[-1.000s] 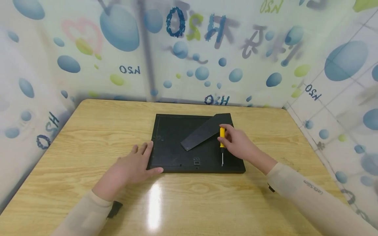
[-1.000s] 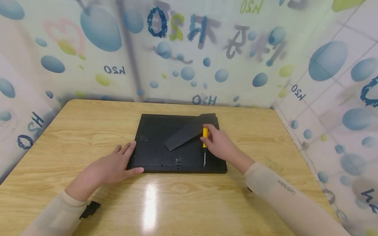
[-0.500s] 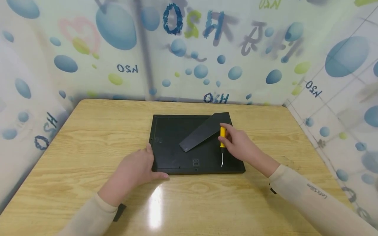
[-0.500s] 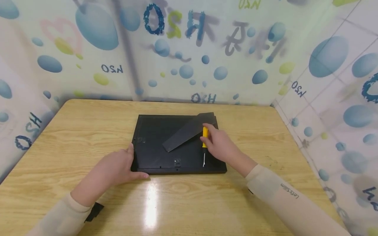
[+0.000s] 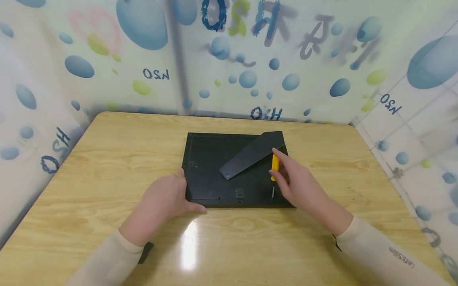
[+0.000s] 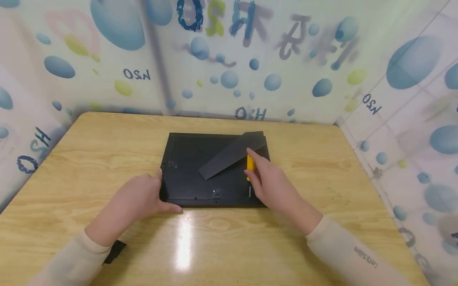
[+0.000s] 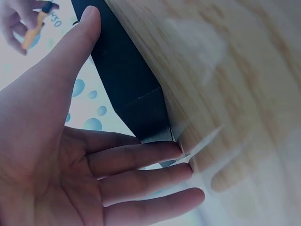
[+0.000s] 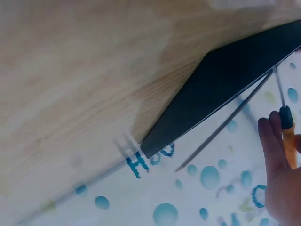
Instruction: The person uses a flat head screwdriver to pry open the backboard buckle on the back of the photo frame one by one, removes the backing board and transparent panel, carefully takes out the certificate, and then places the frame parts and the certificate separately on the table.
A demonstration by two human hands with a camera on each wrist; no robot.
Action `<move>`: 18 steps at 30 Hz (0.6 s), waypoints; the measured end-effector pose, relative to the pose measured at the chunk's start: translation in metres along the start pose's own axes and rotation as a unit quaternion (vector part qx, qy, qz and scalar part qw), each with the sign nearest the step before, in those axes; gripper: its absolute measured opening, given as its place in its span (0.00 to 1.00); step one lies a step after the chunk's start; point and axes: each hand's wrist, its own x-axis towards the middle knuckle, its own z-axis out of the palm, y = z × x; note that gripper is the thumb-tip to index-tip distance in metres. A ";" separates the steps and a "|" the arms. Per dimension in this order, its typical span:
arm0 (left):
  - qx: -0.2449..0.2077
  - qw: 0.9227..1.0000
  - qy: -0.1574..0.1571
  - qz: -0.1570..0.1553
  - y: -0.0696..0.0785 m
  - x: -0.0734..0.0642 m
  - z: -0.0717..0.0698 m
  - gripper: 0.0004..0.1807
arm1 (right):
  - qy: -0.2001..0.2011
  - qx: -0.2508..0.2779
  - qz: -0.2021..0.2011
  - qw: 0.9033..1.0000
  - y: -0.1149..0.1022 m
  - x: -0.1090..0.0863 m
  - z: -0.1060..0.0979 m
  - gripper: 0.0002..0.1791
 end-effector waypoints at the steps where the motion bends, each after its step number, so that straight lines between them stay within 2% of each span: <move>1: 0.000 1.000 -0.002 -0.001 0.000 0.000 0.000 0.80 | 0.015 -0.008 -0.016 1.000 -0.002 -0.005 0.000 0.38; 6: 0.004 1.000 -0.003 -0.004 0.000 0.001 -0.008 0.81 | 0.098 -0.045 -0.100 0.989 -0.008 -0.021 -0.004 0.41; 9: 0.008 1.000 0.002 -0.003 0.000 0.002 -0.013 0.80 | 0.124 -0.057 -0.126 0.983 -0.011 -0.024 -0.008 0.42; 18: 0.000 1.000 -0.017 -0.003 0.003 -0.003 -0.004 0.80 | 0.106 -0.048 -0.081 0.990 -0.010 -0.043 -0.008 0.38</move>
